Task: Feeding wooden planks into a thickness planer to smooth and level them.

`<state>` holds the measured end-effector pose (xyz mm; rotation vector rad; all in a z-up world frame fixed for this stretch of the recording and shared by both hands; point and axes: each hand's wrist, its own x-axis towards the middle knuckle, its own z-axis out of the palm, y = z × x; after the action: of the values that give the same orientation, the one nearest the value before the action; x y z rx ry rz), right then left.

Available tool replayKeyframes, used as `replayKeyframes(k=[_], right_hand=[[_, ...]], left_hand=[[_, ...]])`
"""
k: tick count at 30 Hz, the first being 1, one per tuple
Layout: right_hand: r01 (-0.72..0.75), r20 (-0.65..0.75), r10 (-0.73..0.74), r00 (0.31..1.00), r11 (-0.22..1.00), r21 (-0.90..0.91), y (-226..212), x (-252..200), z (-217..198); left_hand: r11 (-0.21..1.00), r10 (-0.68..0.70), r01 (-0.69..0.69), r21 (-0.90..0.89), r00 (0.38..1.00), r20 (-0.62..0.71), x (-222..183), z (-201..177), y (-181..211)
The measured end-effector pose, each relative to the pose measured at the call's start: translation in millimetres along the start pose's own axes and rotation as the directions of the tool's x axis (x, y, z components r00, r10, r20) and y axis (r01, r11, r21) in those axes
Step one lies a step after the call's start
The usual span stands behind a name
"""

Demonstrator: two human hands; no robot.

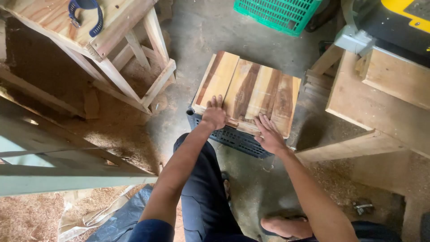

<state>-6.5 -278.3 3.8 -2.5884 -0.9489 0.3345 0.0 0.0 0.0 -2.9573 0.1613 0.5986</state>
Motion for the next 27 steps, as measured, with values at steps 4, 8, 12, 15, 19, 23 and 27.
replayKeyframes(k=[4, 8, 12, 15, 19, 23, 27], right_hand=[[-0.097, 0.037, 0.101, 0.994, 0.992, -0.085, 23.7, -36.5, -17.2], [-0.104, -0.179, 0.073, 0.981, 0.981, -0.167, 49.3, -66.7, -38.2], [-0.09, -0.613, -0.169, 0.771, 0.925, -0.369, 89.0, -82.0, -79.4], [-0.216, -0.71, -0.122, 0.693, 0.905, -0.367, 89.2, -109.2, -131.5], [-0.479, -0.739, 0.144, 0.658, 0.837, -0.263, 105.9, -139.6, -149.3], [-0.646, -0.505, 0.496, 0.706, 0.743, -0.174, 121.4, -150.7, -147.3], [-0.712, -0.436, 0.575, 0.692, 0.644, -0.281, 132.5, -144.9, -143.3]], left_hand=[[0.992, 0.076, -0.082, -0.094, 0.995, -0.071, 6.9, 0.5, 6.6], [0.915, 0.256, -0.303, -0.265, 0.946, -0.2, -10.3, -26.8, 19.9], [0.9, 0.276, -0.346, -0.266, 0.923, -0.268, 15.1, -24.5, 49.7], [0.87, 0.346, -0.42, -0.258, 0.893, -0.287, 14.5, -53.3, 70.4], [0.848, 0.397, -0.471, -0.243, 0.868, -0.298, 23.0, -65.2, 107.2], [0.82, 0.439, -0.516, -0.247, 0.844, -0.308, 41.7, -62.9, 146.0], [0.799, 0.497, -0.557, -0.225, 0.823, -0.273, 61.2, -59.7, 173.0]])
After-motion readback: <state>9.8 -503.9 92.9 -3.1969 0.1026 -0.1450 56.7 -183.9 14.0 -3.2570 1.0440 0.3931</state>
